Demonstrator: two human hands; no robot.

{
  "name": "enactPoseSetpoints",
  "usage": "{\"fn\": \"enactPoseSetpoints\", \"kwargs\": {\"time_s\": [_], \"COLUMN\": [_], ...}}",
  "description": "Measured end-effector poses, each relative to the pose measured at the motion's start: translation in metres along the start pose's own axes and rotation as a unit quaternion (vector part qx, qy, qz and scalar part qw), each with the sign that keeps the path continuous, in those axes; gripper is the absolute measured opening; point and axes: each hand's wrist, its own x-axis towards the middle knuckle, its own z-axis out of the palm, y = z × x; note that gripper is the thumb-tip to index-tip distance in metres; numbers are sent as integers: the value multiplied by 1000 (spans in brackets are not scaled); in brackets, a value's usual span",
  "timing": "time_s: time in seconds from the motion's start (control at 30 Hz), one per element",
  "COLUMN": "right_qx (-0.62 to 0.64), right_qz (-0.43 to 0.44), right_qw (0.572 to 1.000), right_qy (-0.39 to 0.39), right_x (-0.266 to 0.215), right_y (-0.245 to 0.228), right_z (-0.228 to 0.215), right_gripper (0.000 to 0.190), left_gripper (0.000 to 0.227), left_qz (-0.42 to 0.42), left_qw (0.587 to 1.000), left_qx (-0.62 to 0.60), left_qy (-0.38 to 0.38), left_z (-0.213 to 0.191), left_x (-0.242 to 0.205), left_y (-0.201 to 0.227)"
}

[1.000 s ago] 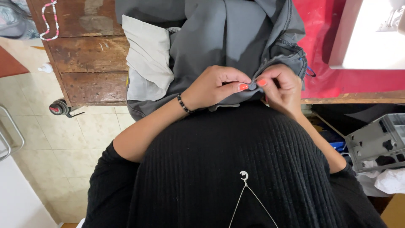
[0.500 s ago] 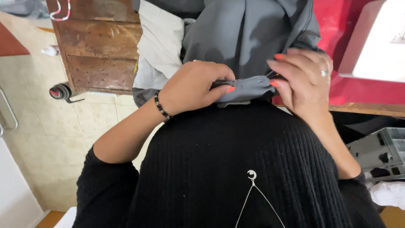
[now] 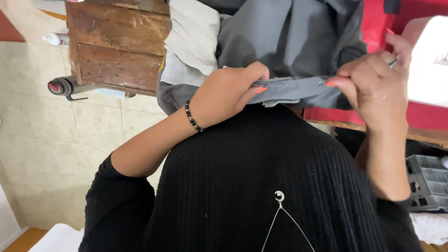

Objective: Trimming loose threads from a grey garment using small hand snips on a sewing floor

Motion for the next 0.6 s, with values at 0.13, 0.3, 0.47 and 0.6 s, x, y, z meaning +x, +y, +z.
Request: {"fn": "enactPoseSetpoints", "kwargs": {"time_s": [0.13,0.3,0.47,0.6], "right_qx": [-1,-52,54,59], "right_qz": [3,7,50,64], "right_qw": [998,993,994,994], "right_qy": [-58,-103,-77,-68], "right_x": [29,36,38,37], "right_y": [-48,-72,-74,-75], "right_z": [-12,9,8,11], "right_gripper": [50,47,28,23], "left_gripper": [8,16,45,32], "left_qz": [16,41,147,166], "left_qw": [1000,999,972,960], "left_qx": [-18,-3,164,191], "left_qy": [-5,-2,86,120], "left_z": [-10,-5,1,-3], "left_x": [-9,-8,-7,-3], "left_y": [8,10,11,11]}}
